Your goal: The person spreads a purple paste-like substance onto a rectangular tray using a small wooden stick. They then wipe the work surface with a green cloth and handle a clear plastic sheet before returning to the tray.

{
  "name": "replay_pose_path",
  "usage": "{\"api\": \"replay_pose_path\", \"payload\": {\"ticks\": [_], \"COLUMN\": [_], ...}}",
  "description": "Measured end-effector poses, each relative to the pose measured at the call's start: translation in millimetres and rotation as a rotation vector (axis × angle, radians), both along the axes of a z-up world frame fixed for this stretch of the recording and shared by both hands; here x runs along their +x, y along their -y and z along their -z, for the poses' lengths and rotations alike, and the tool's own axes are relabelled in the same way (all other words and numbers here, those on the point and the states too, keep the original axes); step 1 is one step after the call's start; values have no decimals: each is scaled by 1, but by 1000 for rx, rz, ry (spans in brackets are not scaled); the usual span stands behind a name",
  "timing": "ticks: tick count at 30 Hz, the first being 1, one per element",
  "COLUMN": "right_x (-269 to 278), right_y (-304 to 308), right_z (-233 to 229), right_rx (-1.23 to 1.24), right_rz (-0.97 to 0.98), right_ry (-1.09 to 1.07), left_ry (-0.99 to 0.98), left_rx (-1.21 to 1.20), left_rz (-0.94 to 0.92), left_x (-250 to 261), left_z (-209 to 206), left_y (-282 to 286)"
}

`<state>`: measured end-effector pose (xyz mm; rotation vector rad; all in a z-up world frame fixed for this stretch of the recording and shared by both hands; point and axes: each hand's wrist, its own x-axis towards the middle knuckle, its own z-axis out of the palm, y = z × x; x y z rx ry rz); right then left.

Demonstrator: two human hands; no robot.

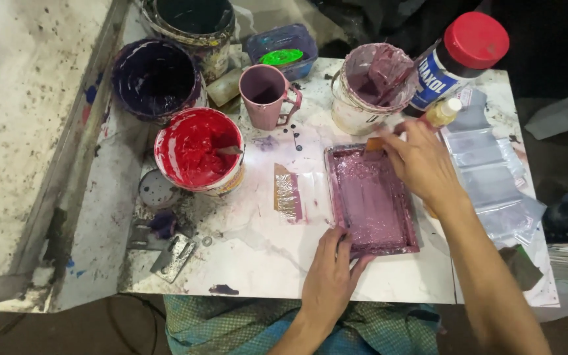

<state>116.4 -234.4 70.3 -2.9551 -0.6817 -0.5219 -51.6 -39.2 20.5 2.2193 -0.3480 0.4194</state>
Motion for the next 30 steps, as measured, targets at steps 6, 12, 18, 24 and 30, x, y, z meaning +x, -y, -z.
{"api": "replay_pose_path", "payload": {"ticks": [6,12,18,24,30], "right_x": [-55,-141,-163,-165,-157], "right_y": [-8,-47,-74,-88,-88], "right_z": [-5,-4,38,43,46], "right_rx": [376,400,129,114,63], "right_rz": [241,644,747,728,739], "right_ry": [-117,-380,-349,-184,-181], "left_ry": [9,74,-2,-12,28], "left_rx": [-36,-157,125,259,268], "left_rz": [4,-220,-123,-83,-52], "left_x": [0,21,69,69,68], "left_z": [0,15,6,7,9], "left_y": [0,-42,-95,-98,-99]}}
